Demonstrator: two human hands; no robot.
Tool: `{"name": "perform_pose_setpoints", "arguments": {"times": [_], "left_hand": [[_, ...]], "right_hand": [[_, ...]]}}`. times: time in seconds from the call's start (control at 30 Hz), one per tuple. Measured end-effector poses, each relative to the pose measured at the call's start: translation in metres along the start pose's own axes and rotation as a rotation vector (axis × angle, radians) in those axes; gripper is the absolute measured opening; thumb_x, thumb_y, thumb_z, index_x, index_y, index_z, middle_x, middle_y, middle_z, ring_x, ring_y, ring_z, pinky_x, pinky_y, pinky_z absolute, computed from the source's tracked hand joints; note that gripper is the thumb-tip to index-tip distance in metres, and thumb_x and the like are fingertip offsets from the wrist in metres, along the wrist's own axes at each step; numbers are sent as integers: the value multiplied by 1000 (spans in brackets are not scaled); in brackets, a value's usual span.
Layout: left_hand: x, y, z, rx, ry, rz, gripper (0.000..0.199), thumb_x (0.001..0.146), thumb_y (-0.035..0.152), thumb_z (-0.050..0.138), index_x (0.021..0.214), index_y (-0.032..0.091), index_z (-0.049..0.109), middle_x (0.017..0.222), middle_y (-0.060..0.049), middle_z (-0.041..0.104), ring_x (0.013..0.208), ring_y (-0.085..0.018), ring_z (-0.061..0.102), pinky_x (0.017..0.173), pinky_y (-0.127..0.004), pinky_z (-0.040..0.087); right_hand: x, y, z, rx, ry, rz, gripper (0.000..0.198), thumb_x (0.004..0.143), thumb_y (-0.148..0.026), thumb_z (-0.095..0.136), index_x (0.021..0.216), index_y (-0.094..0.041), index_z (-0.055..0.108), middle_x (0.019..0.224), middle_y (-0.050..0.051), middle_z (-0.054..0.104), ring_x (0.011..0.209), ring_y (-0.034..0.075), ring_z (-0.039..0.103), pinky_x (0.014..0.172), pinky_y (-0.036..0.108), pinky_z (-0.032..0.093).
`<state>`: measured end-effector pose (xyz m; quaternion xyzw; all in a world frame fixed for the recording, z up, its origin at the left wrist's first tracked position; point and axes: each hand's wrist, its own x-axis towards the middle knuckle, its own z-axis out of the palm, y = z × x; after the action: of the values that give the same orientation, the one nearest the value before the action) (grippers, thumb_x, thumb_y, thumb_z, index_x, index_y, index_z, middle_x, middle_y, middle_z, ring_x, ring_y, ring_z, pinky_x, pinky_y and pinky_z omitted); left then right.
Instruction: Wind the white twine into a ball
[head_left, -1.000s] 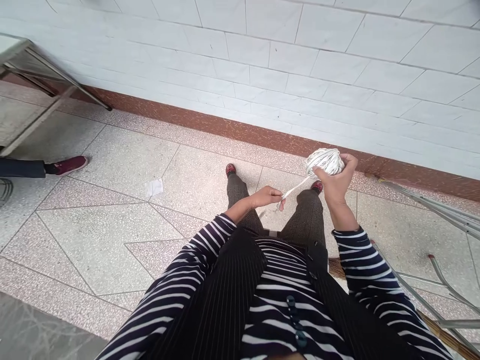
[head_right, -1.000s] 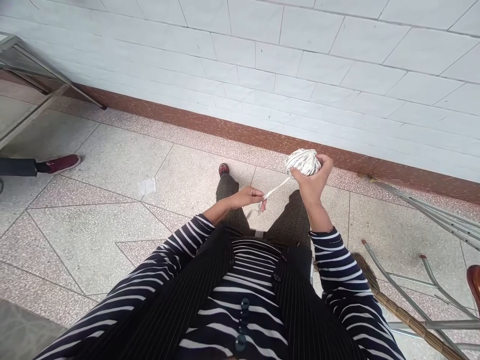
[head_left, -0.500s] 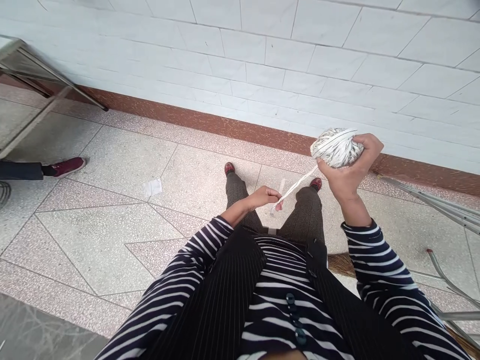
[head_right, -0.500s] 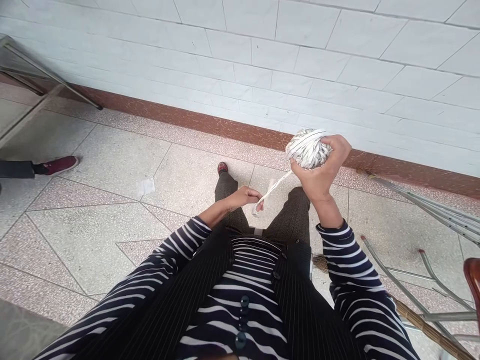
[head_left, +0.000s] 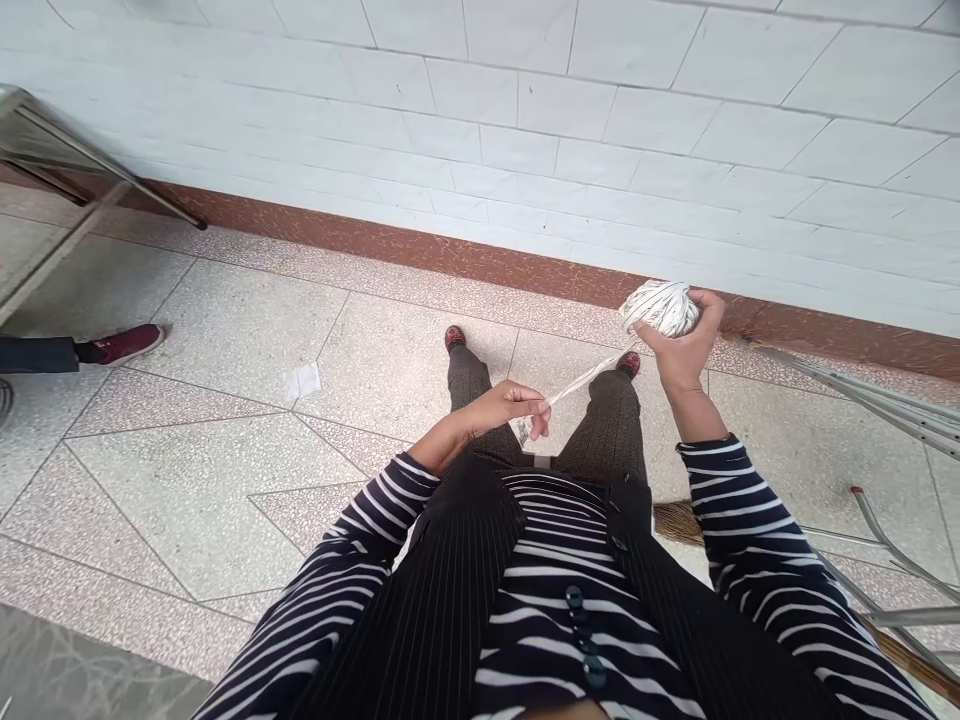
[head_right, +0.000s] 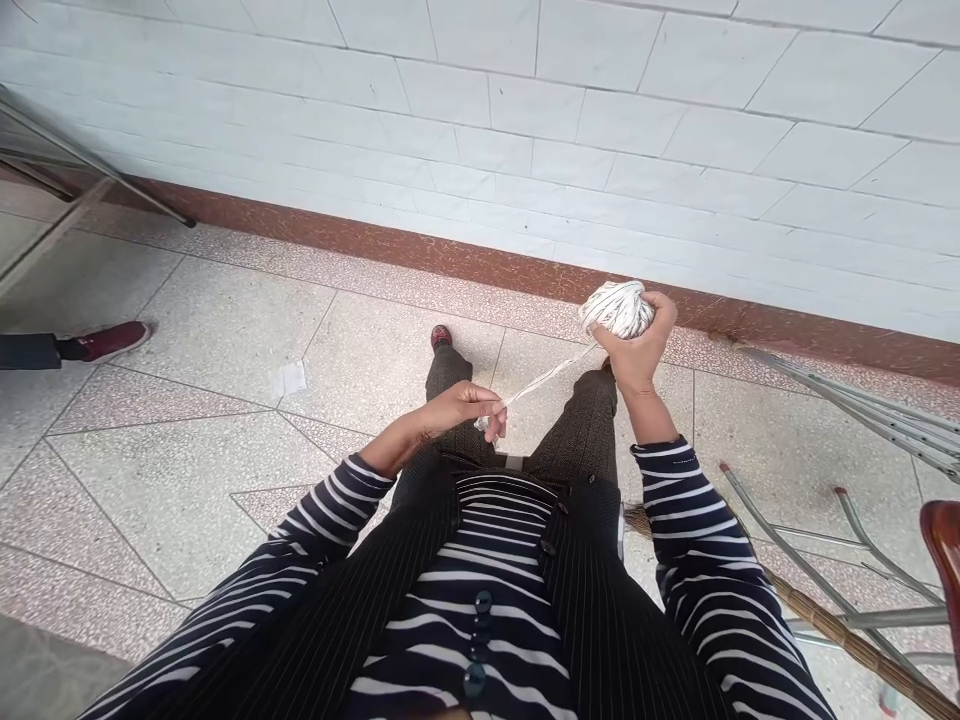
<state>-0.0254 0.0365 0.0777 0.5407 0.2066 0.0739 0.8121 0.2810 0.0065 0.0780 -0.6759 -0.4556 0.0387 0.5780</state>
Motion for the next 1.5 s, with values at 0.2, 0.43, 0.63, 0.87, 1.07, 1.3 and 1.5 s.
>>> {"name": "perform_pose_setpoints", "arguments": {"times": [0.2,0.43,0.63,0.87,1.07,1.3,1.5], "left_hand": [[-6,21,-3,-124,113,141,39,88,51,67,80,13,67,61,-6,67,79,-22,71,86,-37,50],[17,35,-22,-226,336,242,35,84,47,70,75,13,65,62,-5,65,80,-22,70,89,-37,50],[44,15,-51,-218,519,174,36,85,46,68,70,13,63,61,-4,63,78,-19,68,83,-31,49],[60,-20,-70,546,645,-82,21,80,29,69,66,13,69,72,-7,70,80,-20,65,83,-30,47],[48,-41,-35,596,400,137,29,88,21,57,113,17,71,118,-8,72,106,-18,64,92,-28,47],[47,-66,-7,237,194,99,47,72,14,72,119,12,70,119,-11,73,109,-22,66,92,-29,51],[56,-77,-5,258,230,121,20,79,17,68,97,11,76,98,-7,78,98,-22,69,91,-28,50]], "right_hand": [[-37,24,12,-70,-168,118,74,55,-33,86,117,-23,48,121,7,46,114,30,48,100,51,43],[-86,15,11,66,-710,336,65,59,-33,83,119,-23,60,121,8,56,110,31,54,99,47,43],[-99,0,-6,505,-984,759,60,58,-32,83,116,-25,70,109,2,70,104,28,62,97,41,46],[-114,-15,-1,740,-905,948,54,56,-33,78,109,-25,72,107,3,76,106,30,66,96,41,48],[-122,-15,2,754,-836,1021,44,63,-36,77,105,-26,74,110,4,77,110,31,66,99,44,49],[-122,-21,3,794,-812,1034,48,63,-37,79,109,-26,74,114,5,76,112,32,67,99,46,51],[-125,-27,3,897,-703,1140,45,56,-27,82,101,-26,75,111,3,77,116,33,65,101,46,51]]}}
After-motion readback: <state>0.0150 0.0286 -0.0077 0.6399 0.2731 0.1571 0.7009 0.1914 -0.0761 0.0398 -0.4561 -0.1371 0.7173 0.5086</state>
